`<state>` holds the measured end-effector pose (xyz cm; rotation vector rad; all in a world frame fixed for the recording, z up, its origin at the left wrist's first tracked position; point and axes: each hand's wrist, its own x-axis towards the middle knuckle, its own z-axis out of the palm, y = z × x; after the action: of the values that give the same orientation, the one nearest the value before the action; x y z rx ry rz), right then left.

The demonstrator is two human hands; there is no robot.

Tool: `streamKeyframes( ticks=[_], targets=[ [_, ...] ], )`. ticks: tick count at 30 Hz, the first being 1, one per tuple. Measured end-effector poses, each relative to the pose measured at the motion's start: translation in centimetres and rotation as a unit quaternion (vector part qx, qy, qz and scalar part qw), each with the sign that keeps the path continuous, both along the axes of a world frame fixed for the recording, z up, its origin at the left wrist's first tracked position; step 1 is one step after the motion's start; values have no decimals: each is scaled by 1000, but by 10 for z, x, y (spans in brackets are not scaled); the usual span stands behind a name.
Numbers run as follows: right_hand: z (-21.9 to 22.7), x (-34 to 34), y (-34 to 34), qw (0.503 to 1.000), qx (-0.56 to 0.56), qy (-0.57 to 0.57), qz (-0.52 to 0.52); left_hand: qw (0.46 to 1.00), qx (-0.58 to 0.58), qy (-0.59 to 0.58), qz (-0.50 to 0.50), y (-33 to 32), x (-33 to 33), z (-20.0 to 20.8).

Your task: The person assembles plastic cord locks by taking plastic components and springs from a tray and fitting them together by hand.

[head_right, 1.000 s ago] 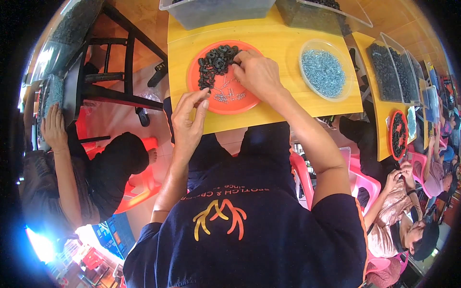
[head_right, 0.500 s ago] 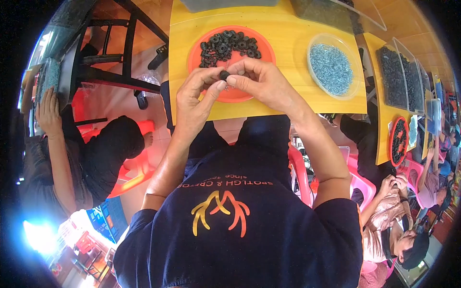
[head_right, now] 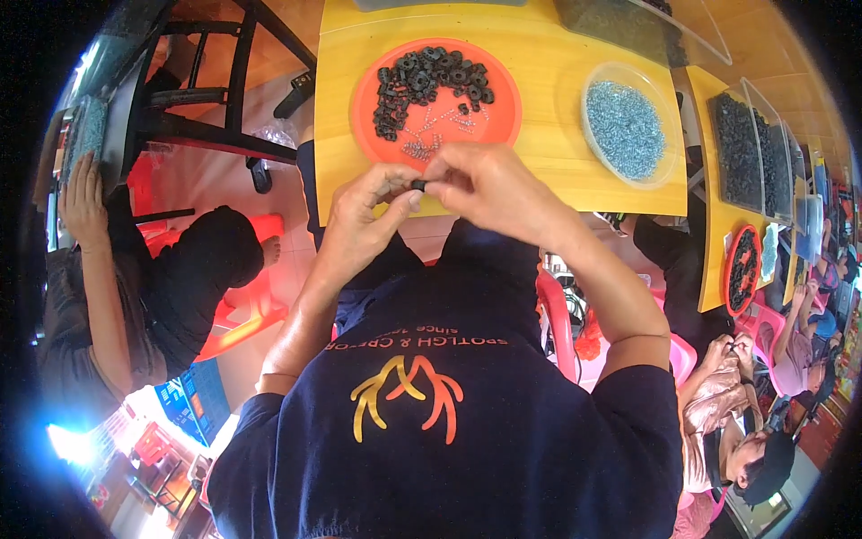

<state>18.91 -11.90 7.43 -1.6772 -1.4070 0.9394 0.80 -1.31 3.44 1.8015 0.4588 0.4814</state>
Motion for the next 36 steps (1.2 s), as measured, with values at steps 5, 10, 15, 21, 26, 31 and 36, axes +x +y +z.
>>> streamKeyframes(
  ticks=[5, 10, 15, 21, 26, 31, 36],
  targets=[
    [-16, 40, 31, 952, 78, -292, -41, 986, -154, -39, 44, 8, -7, -14],
    [-20, 48, 50, 915, 72, -397, -10, 969, -226, -73, 69, 16, -12, -11],
    [-28, 44, 60, 882, 34, -470, 34, 969, -226, -72, 74, 20, -11, -15],
    [-19, 42, 59, 894, 60, -445, 12, 925, -341, -160, 58, 23, -7, -15],
    [-15, 36, 46, 975, 77, 188, -90, 870, -443, -216, 23, 23, 4, -15],
    [-13, 10, 35, 922, 89, 362, -100, 796, -547, -259, -15, 16, 20, -9],
    [-12, -1, 31, 882, 121, 450, -69, 782, -561, -269, -31, 12, 28, -8]
  ],
)
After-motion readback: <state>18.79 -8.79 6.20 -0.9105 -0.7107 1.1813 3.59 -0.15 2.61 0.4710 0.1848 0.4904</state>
